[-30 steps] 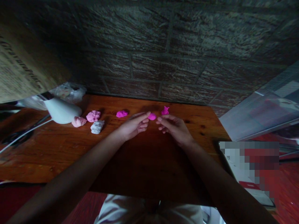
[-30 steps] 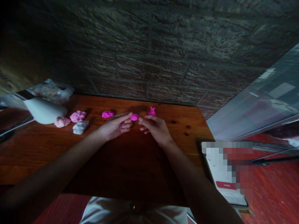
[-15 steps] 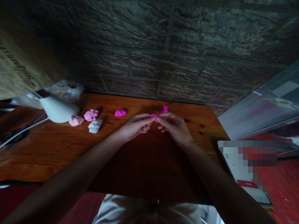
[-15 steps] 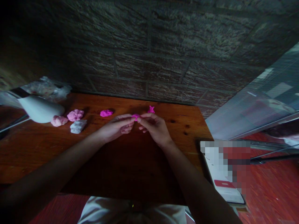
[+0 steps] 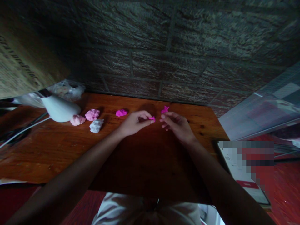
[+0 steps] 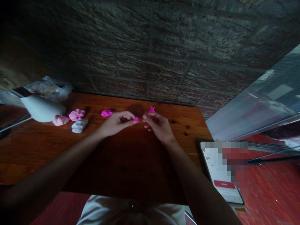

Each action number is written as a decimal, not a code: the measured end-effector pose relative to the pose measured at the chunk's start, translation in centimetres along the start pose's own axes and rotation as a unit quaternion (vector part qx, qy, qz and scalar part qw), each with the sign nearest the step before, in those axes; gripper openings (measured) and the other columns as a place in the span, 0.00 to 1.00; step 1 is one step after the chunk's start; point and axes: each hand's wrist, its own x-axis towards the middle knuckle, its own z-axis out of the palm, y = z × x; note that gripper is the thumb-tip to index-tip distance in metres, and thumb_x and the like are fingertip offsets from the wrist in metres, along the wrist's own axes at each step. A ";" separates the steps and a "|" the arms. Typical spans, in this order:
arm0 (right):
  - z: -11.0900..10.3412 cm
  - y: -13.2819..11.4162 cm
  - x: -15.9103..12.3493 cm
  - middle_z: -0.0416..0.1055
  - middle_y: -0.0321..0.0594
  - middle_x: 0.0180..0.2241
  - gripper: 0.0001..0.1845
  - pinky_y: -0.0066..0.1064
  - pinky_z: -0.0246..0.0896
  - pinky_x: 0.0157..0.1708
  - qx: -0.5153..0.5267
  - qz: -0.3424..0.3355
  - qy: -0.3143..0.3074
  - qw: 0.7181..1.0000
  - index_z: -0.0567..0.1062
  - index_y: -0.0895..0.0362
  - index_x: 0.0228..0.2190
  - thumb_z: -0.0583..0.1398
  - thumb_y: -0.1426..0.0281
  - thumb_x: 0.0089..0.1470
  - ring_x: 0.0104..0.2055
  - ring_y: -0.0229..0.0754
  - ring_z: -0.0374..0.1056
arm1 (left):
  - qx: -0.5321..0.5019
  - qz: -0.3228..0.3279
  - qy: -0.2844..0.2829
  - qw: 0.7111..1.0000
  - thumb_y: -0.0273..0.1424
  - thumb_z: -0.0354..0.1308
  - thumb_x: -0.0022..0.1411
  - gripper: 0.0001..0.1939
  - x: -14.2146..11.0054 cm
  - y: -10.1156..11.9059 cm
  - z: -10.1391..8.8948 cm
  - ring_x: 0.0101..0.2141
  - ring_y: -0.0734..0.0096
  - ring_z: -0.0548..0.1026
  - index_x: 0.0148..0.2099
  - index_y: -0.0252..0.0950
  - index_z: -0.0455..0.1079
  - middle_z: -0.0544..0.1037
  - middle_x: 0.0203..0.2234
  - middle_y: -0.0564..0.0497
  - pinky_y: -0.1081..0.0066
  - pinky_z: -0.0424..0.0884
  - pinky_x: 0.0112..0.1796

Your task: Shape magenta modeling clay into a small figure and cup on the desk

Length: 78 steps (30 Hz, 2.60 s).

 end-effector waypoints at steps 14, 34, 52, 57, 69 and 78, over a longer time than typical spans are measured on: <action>-0.3 0.9 -0.2 0.80 0.38 0.35 0.11 0.31 0.68 0.38 -0.251 -0.176 -0.121 0.944 0.79 0.52 0.43 0.61 0.72 0.58 0.34 0.39 0.75 | 0.221 0.135 -0.079 0.963 0.28 0.62 0.64 0.04 -0.4 -0.2 -0.2 0.37 0.67 0.75 0.40 0.40 0.79 0.78 0.37 0.48 0.70 0.66 0.41; 0.7 -0.1 -0.9 0.81 0.42 0.39 0.09 0.33 0.64 0.39 -0.445 -0.202 -0.160 0.857 0.83 0.50 0.40 0.61 0.71 0.63 0.38 0.44 0.76 | 0.251 0.091 -0.085 0.960 0.29 0.65 0.61 0.06 -0.9 -0.2 -0.8 0.30 0.69 0.74 0.42 0.42 0.80 0.80 0.29 0.52 0.72 0.64 0.34; -0.3 -0.1 -1.1 0.83 0.38 0.40 0.09 0.34 0.68 0.43 -0.383 -0.201 -0.150 0.889 0.83 0.48 0.39 0.65 0.73 0.58 0.40 0.44 0.78 | 0.237 0.100 -0.106 0.960 0.33 0.65 0.63 0.05 -0.9 -0.3 -0.6 0.37 0.64 0.79 0.40 0.44 0.82 0.84 0.36 0.49 0.70 0.67 0.42; -0.1 0.1 -1.0 0.83 0.36 0.41 0.12 0.33 0.68 0.41 -0.352 -0.181 -0.130 0.909 0.81 0.49 0.40 0.65 0.76 0.57 0.39 0.43 0.79 | 0.258 0.121 -0.090 0.954 0.32 0.64 0.64 0.05 -0.9 -0.1 -0.5 0.34 0.65 0.76 0.39 0.43 0.82 0.81 0.32 0.49 0.70 0.63 0.38; -0.3 -0.2 -1.0 0.83 0.34 0.39 0.12 0.32 0.71 0.40 -0.335 -0.146 -0.129 0.922 0.79 0.51 0.40 0.66 0.75 0.54 0.37 0.42 0.80 | 0.323 0.143 -0.107 0.929 0.32 0.59 0.68 0.10 -1.0 -0.4 0.0 0.38 0.63 0.79 0.46 0.43 0.82 0.83 0.39 0.47 0.69 0.67 0.40; -0.3 -0.1 -0.8 0.84 0.34 0.40 0.14 0.31 0.73 0.42 -0.362 -0.113 -0.118 0.918 0.79 0.51 0.42 0.66 0.77 0.54 0.38 0.42 0.81 | 0.362 0.173 -0.108 0.910 0.31 0.58 0.70 0.10 -0.9 -0.7 0.4 0.39 0.64 0.82 0.48 0.41 0.80 0.84 0.40 0.48 0.69 0.71 0.41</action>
